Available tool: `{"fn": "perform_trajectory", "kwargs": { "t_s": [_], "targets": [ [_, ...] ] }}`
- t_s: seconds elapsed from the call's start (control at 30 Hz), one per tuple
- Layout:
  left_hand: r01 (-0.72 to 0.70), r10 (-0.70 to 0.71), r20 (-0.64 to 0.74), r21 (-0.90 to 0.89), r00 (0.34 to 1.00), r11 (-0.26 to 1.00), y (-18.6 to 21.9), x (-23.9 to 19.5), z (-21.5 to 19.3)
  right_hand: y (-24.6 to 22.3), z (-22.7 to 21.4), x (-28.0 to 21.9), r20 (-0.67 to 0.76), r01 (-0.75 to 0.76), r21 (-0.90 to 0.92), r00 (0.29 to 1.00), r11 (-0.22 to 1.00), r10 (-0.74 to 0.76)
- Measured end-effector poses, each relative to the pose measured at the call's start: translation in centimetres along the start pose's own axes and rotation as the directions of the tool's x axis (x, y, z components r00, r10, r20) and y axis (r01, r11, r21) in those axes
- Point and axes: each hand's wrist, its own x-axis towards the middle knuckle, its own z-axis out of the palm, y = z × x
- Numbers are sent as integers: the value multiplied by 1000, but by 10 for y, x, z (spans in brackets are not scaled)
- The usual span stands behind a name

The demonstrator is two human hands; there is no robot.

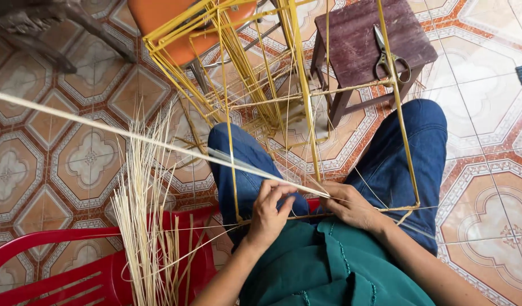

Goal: The person sits on the floor and weaves thin bamboo strips around a yellow rectangular bamboo frame resting on their lap, threading and tightening strips across the frame and pulling new strips from a bundle beside them to build up the woven structure.

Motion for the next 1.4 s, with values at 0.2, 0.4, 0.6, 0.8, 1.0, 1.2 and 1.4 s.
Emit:
{"fn": "perform_trajectory", "kwargs": {
  "t_s": [0.2, 0.4, 0.6, 0.8, 1.0, 1.2, 1.4],
  "targets": [
    [300, -298, -118, -8, 947, 954, -1, 2, 9, -9, -4, 0, -21, 333, -169, 940, 928, -341],
    [353, -354, 15, 45, 935, 934, 9, -32, -7, 51, 5, 1, 6, -418, 9, 909, 909, 417],
    [269, -278, 15, 213, 960, 939, 5, -52, -13, -1, -7, -1, 88, 240, 33, 966, 970, -242],
    [280, -274, -61, 153, 960, 948, 1, -54, -1, 25, -5, -13, 136, -194, 179, 976, 965, 171],
    [283, -283, -19, 133, 959, 950, 1, -50, 1, -5, -6, 10, 14, -171, 252, 985, 952, 173],
    [283, -280, -39, 78, 959, 956, -16, -29, 22, -3, -7, 8, 0, -342, 155, 938, 927, 347],
    [228, -218, -74, 184, 973, 956, -19, -21, 29, -6, -8, 11, 22, -258, 303, 964, 917, 264]
  ]
}}
